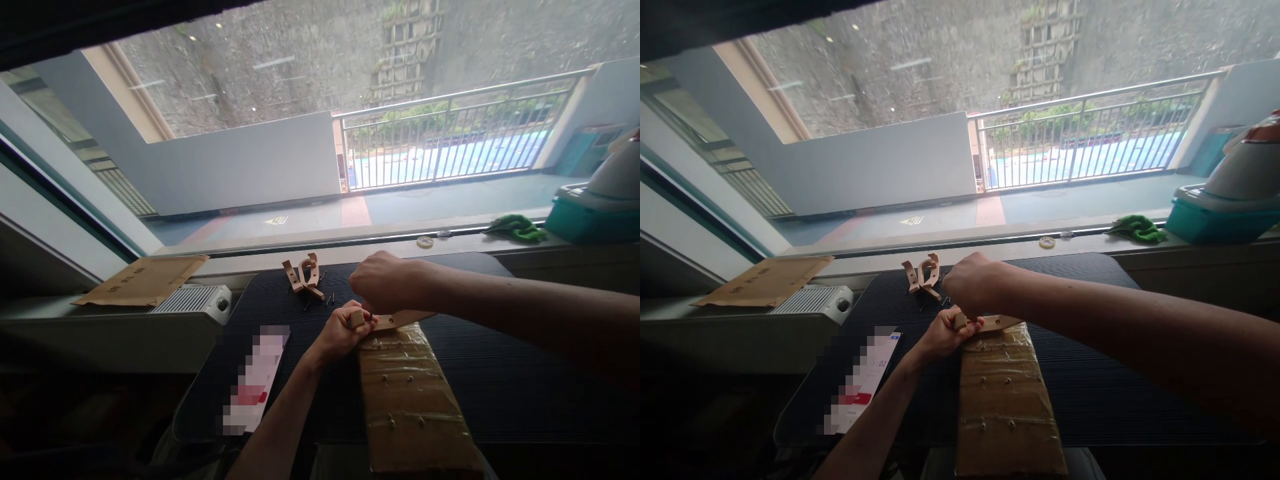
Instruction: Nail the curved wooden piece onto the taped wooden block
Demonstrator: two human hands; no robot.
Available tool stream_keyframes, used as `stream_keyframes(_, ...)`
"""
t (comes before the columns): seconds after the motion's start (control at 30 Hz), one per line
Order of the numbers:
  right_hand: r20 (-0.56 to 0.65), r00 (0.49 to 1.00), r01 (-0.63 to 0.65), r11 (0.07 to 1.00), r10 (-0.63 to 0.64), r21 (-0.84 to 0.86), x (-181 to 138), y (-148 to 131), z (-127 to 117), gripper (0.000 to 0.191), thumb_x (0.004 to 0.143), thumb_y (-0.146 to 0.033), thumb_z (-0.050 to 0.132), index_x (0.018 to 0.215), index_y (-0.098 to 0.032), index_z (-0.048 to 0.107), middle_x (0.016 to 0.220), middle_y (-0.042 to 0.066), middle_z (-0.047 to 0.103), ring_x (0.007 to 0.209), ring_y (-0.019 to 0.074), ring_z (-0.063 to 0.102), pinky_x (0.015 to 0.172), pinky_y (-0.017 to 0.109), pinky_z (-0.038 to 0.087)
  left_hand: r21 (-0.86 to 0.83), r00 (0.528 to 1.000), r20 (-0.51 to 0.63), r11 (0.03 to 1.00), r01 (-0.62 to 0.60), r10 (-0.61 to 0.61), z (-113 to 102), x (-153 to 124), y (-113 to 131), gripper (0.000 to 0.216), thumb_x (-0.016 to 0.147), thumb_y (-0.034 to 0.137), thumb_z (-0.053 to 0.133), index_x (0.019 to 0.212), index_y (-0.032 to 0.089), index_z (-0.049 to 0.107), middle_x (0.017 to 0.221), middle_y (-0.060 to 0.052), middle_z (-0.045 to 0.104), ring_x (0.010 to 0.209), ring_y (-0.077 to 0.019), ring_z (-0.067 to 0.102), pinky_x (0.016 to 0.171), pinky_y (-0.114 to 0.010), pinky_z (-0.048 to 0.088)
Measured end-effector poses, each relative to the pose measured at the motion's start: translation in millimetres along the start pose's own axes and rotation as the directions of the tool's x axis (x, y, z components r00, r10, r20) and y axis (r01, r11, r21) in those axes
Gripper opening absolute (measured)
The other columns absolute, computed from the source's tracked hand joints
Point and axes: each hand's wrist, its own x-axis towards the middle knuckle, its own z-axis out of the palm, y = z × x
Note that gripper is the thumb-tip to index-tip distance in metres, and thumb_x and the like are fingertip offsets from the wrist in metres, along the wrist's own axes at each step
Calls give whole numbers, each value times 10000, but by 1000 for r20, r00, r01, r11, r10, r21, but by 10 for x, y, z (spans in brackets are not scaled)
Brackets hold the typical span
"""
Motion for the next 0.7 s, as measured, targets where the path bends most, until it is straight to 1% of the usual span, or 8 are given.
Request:
stream_keyframes(0.07,24,999,24,998,-23,-64,-10,-4,-42,96,704,-180,612,769,-138,669,618,52,606,580,156,537,522,263,361,2,1000,-8,1000,-11,11,2,-6,-1,198,738,329,655,733,132,646,770,-34,579,684,-113,527,595,-209,402)
stream_keyframes(0.13,35,998,64,994,-61,-93,-23,-17,-74,86,681,-143,623,754,-148,668,608,38,601,565,144,523,525,264,358,-3,1000,-12,1000,-23,22,4,-10,0,181,732,313,662,709,135,639,778,-35,584,689,-114,530,602,-209,406)
stream_keyframes(0.2,51,994,99,992,-95,-82,-26,-25,-81,102,660,-101,622,741,-144,667,594,30,591,542,133,504,522,266,350,-8,1000,-8,1000,-26,26,6,-12,2,178,730,301,663,669,137,626,778,-34,585,696,-116,532,610,-209,410)
stream_keyframes(0.3,52,991,121,992,-120,-31,3,0,-37,141,664,-97,601,780,-123,677,624,40,597,562,136,506,539,274,345,-15,1000,-11,1000,-22,22,10,-14,5,202,731,299,660,625,135,607,786,-36,581,706,-116,535,618,-208,414)
stream_keyframes(0.4,45,998,50,998,-51,26,66,75,28,141,687,-148,582,775,-105,683,647,60,605,589,144,509,543,281,337,-20,1000,-8,999,-30,29,10,-12,7,170,737,295,655,692,132,640,825,-41,569,717,-113,537,627,-208,418)
stream_keyframes(0.53,148,988,-62,989,42,134,79,188,44,191,703,-268,577,690,-108,680,619,57,596,566,133,481,535,282,322,-20,998,0,998,-61,61,6,-5,8,142,736,265,655,712,125,658,858,-48,553,763,-120,539,667,-214,429)
stream_keyframes(0.6,145,988,-82,986,61,147,-16,242,28,216,719,-293,561,692,-115,681,623,54,597,567,131,476,540,282,320,-12,998,-3,998,-57,57,3,-6,16,134,733,257,656,713,125,664,856,-45,551,755,-118,536,665,-213,429)
stream_keyframes(0.7,88,993,-96,981,82,166,-272,366,80,250,776,-296,489,723,-146,681,654,47,603,594,139,489,544,280,319,16,999,3,999,-50,50,-2,-14,42,127,742,249,648,749,130,689,875,-46,555,758,-115,537,672,-212,427)
